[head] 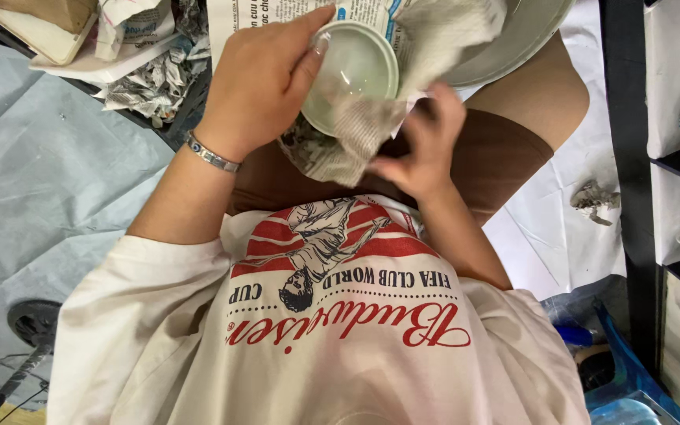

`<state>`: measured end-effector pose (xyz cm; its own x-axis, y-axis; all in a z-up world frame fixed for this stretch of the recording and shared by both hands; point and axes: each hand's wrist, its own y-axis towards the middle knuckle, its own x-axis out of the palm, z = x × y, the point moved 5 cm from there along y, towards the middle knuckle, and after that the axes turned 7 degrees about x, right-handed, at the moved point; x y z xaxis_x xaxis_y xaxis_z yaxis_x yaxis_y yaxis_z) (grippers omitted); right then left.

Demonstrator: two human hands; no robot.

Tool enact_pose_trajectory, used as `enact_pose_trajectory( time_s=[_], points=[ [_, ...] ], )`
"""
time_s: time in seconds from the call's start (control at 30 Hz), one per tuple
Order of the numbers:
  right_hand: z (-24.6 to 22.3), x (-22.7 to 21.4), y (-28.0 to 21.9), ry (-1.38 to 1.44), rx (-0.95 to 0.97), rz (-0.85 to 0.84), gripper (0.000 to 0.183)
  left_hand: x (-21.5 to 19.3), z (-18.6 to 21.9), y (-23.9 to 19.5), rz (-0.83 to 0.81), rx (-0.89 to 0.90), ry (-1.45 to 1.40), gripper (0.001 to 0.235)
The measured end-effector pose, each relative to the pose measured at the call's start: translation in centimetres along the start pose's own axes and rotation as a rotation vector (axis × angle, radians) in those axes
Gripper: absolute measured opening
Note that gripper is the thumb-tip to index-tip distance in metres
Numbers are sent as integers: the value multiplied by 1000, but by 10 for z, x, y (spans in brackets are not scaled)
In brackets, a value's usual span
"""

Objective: The person sits on the floor and wraps small ceramic cups with newspaper. They tear newspaper sheets, dip them into a bucket of water, and carefully wrap each cup, smoothing the paper around the surface. Finished wrapped cups are placed on a nearby shelf.

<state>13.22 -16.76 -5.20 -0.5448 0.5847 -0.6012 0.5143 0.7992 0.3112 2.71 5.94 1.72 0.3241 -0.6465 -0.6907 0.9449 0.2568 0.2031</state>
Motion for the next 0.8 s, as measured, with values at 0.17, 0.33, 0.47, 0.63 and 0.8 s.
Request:
enact_pose_trajectory(
  time_s=[0.17, 0.33, 0.47, 0.63, 0.8],
  points=[
    [97, 65, -76, 879, 792, 60, 49, -3, -2, 0, -32, -25, -4, 28],
    [95, 85, -87, 746, 973, -52, 58, -2, 2, 2, -36, -35, 1, 28],
    [25, 53, -19, 463, 288, -66, 74, -2, -2, 1, -57, -69, -33, 31],
    [-26, 42, 43, -233, 196, -175, 65, -2, -8, -1, -77, -103, -55, 37],
    [-50, 35, 61, -201, 37, -221, 42, -10, -2, 1, -29, -21, -65, 38]
  ],
)
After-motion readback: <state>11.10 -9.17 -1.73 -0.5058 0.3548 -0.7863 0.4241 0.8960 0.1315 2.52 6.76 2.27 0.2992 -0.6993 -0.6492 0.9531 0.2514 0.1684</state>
